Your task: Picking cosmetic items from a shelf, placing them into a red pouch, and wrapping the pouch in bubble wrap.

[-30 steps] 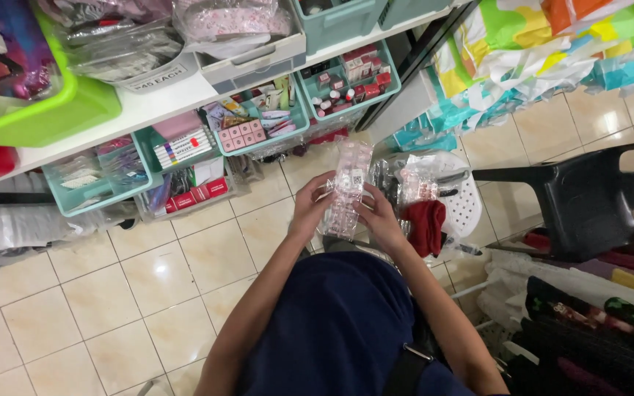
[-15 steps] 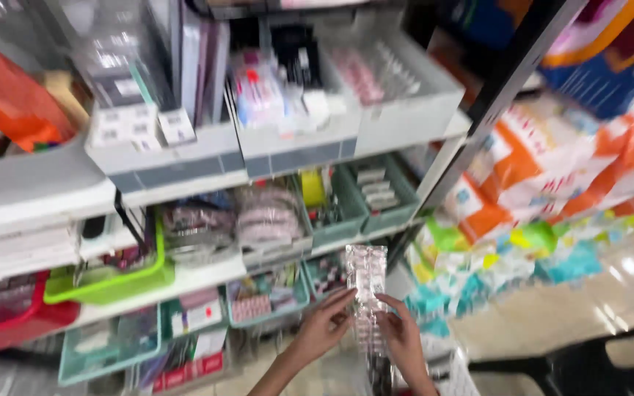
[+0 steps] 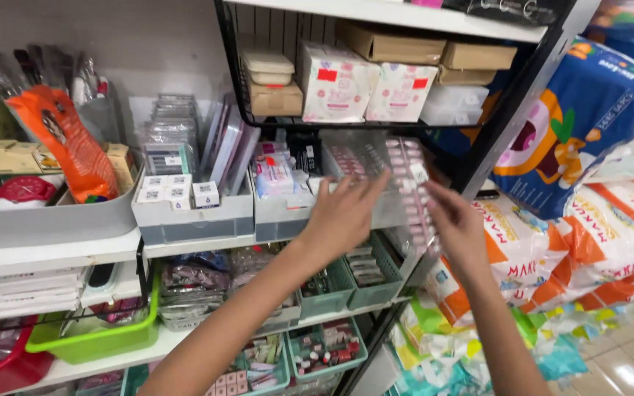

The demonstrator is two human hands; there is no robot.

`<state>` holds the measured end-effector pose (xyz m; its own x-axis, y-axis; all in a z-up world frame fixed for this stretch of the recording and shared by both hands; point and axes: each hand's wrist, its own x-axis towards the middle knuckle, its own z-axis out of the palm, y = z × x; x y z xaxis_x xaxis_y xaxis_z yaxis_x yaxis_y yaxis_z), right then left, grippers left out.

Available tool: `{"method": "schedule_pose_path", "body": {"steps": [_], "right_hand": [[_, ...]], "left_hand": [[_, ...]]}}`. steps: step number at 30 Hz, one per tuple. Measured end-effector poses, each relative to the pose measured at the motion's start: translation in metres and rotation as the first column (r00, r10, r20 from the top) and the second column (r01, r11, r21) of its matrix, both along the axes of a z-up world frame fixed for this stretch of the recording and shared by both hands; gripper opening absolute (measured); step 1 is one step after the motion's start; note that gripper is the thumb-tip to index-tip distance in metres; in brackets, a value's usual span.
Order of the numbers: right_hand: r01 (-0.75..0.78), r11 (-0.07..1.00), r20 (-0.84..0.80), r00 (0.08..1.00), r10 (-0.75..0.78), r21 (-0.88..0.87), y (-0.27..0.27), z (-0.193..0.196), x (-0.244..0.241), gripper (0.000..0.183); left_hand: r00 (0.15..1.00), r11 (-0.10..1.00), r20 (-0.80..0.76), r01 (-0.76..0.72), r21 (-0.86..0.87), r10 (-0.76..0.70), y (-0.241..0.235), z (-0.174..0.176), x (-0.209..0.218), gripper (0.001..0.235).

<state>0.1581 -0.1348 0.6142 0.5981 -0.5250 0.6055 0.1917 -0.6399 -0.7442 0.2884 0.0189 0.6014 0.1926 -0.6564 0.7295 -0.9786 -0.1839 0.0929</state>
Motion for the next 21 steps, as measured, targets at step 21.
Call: {"method": "schedule_pose_path", "body": {"steps": [21], "right_hand": [[-0.083, 0.732, -0.630, 0.579, -0.517, -0.677, -0.101, 0.022, 0.177, 0.044]], "left_hand": [[0.946, 0.963, -0.262, -0.126, 0.237, 0.188, -0.055, 0.003, 0.071, 0.042]]}}
